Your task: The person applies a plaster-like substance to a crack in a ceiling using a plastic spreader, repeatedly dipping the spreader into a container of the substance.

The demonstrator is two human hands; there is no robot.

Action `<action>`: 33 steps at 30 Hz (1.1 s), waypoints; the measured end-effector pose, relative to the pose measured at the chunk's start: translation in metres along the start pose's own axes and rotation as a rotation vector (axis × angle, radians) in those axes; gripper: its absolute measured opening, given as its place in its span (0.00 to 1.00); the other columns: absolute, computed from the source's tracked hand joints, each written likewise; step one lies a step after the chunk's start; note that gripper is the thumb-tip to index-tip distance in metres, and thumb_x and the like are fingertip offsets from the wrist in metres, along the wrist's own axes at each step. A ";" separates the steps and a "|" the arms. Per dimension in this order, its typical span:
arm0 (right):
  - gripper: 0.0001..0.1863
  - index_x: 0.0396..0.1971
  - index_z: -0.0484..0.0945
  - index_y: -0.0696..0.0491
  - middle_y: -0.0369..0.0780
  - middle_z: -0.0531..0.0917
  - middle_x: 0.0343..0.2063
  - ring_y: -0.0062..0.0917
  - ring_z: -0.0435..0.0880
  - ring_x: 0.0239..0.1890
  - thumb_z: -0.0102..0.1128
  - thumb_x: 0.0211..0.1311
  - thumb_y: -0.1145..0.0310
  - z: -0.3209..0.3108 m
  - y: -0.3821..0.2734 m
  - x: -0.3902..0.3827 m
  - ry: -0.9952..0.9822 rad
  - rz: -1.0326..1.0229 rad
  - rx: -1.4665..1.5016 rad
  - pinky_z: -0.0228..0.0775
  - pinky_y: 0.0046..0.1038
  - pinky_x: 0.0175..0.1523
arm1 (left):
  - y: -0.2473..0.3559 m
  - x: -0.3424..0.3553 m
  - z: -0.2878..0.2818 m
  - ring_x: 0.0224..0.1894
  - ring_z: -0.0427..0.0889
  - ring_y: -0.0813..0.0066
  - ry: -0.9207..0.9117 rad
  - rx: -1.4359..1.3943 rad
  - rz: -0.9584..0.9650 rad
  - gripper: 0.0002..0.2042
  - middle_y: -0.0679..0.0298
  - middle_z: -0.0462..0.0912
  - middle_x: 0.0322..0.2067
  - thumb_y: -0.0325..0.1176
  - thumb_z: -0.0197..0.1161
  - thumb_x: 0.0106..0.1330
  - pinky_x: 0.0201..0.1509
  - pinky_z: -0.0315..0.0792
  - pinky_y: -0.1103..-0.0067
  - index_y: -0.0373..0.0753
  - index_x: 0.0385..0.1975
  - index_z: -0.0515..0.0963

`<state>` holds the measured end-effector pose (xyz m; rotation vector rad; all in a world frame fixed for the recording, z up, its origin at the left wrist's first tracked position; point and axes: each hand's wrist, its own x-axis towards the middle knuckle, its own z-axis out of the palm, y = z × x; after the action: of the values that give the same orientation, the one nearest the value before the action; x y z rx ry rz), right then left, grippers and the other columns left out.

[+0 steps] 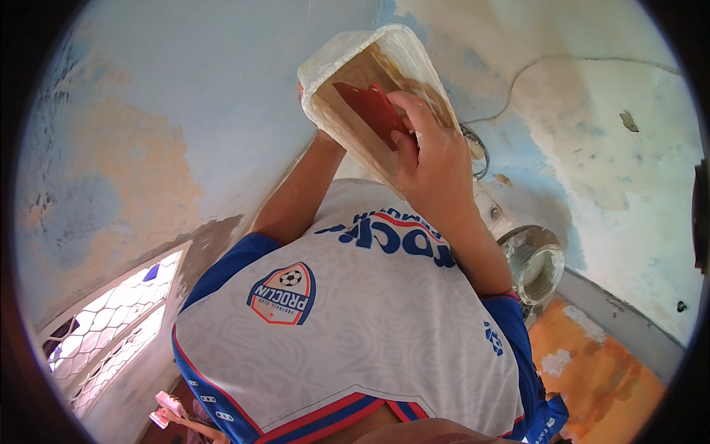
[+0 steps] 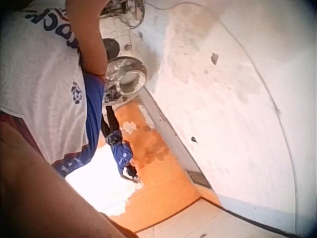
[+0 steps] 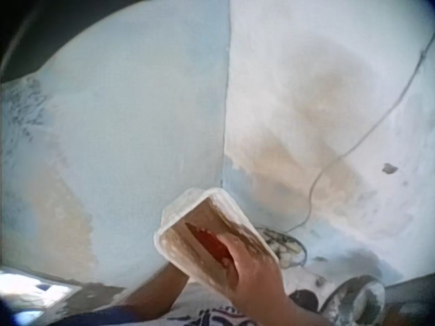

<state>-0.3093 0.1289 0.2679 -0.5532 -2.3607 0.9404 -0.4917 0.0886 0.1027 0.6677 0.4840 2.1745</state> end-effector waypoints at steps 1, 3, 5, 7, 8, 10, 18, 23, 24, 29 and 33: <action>0.24 0.56 0.77 0.52 0.48 0.87 0.46 0.46 0.89 0.41 0.60 0.59 0.83 0.000 0.001 0.001 -0.012 0.006 0.016 0.80 0.38 0.45 | 0.001 0.000 0.000 0.66 0.73 0.59 0.000 0.001 -0.006 0.47 0.57 0.73 0.67 0.79 0.33 0.68 0.69 0.71 0.63 0.43 0.72 0.65; 0.24 0.56 0.77 0.52 0.48 0.87 0.46 0.45 0.89 0.40 0.59 0.59 0.83 -0.001 0.002 0.003 0.002 -0.012 0.045 0.80 0.38 0.45 | -0.003 0.002 0.000 0.67 0.73 0.59 0.001 0.006 -0.014 0.48 0.57 0.73 0.67 0.79 0.32 0.68 0.70 0.70 0.63 0.43 0.72 0.65; 0.24 0.57 0.78 0.52 0.48 0.87 0.45 0.45 0.89 0.40 0.58 0.59 0.83 -0.003 0.005 0.005 0.017 -0.029 0.071 0.81 0.37 0.45 | -0.004 0.003 0.000 0.67 0.73 0.59 -0.002 0.004 -0.018 0.48 0.57 0.73 0.67 0.79 0.32 0.68 0.70 0.70 0.63 0.43 0.72 0.65; 0.25 0.58 0.79 0.51 0.48 0.87 0.45 0.44 0.90 0.39 0.57 0.60 0.83 -0.006 0.009 0.008 -0.002 0.012 0.113 0.81 0.35 0.45 | -0.007 0.006 -0.001 0.67 0.73 0.59 -0.001 0.006 -0.024 0.48 0.57 0.72 0.67 0.79 0.31 0.68 0.70 0.70 0.63 0.43 0.72 0.65; 0.25 0.58 0.79 0.51 0.48 0.87 0.45 0.44 0.90 0.39 0.57 0.60 0.83 -0.005 0.011 0.009 0.001 0.018 0.113 0.81 0.35 0.45 | -0.011 0.007 0.000 0.67 0.73 0.59 0.000 0.003 -0.028 0.48 0.57 0.72 0.67 0.79 0.31 0.68 0.70 0.70 0.63 0.43 0.72 0.65; 0.26 0.59 0.80 0.51 0.49 0.88 0.44 0.43 0.90 0.39 0.57 0.59 0.83 -0.004 0.014 0.011 0.018 0.013 0.113 0.81 0.33 0.44 | -0.011 0.007 -0.001 0.67 0.73 0.59 0.001 0.011 -0.034 0.48 0.57 0.72 0.67 0.79 0.31 0.68 0.70 0.70 0.62 0.43 0.72 0.65; 0.25 0.61 0.79 0.52 0.50 0.89 0.45 0.36 0.91 0.46 0.59 0.64 0.81 -0.033 0.031 0.025 -0.007 0.200 0.241 0.80 0.31 0.52 | -0.030 0.021 0.002 0.68 0.72 0.60 -0.003 0.018 -0.049 0.48 0.58 0.72 0.68 0.79 0.29 0.68 0.71 0.69 0.62 0.44 0.72 0.65; 0.25 0.63 0.78 0.54 0.49 0.90 0.45 0.28 0.89 0.46 0.58 0.66 0.82 -0.051 0.045 0.029 -0.016 0.256 0.294 0.79 0.28 0.52 | -0.046 0.037 0.008 0.68 0.72 0.60 -0.006 0.037 -0.054 0.48 0.58 0.72 0.68 0.79 0.28 0.67 0.71 0.69 0.61 0.44 0.72 0.65; 0.24 0.63 0.77 0.55 0.48 0.90 0.44 0.24 0.88 0.44 0.58 0.67 0.82 -0.056 0.052 0.030 -0.008 0.264 0.329 0.79 0.26 0.50 | -0.051 0.041 0.011 0.69 0.71 0.60 -0.006 0.050 -0.055 0.48 0.58 0.72 0.68 0.79 0.28 0.67 0.71 0.69 0.61 0.45 0.72 0.65; 0.23 0.64 0.76 0.57 0.44 0.89 0.43 0.17 0.84 0.39 0.58 0.69 0.81 -0.087 0.076 0.042 0.005 0.320 0.498 0.76 0.20 0.44 | -0.074 0.060 0.022 0.69 0.71 0.60 0.005 0.101 -0.041 0.48 0.58 0.71 0.68 0.79 0.27 0.67 0.72 0.68 0.61 0.45 0.72 0.65; 0.22 0.63 0.75 0.58 0.45 0.89 0.44 0.18 0.84 0.40 0.60 0.69 0.80 -0.109 0.103 0.053 -0.036 0.357 0.637 0.77 0.21 0.46 | -0.080 0.069 0.047 0.69 0.71 0.59 0.233 0.135 -0.122 0.48 0.58 0.71 0.68 0.78 0.23 0.68 0.73 0.67 0.61 0.45 0.72 0.64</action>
<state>-0.2661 0.2817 0.2777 -0.6985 -1.8562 1.7770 -0.4546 0.1974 0.1177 0.4446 0.7791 2.1271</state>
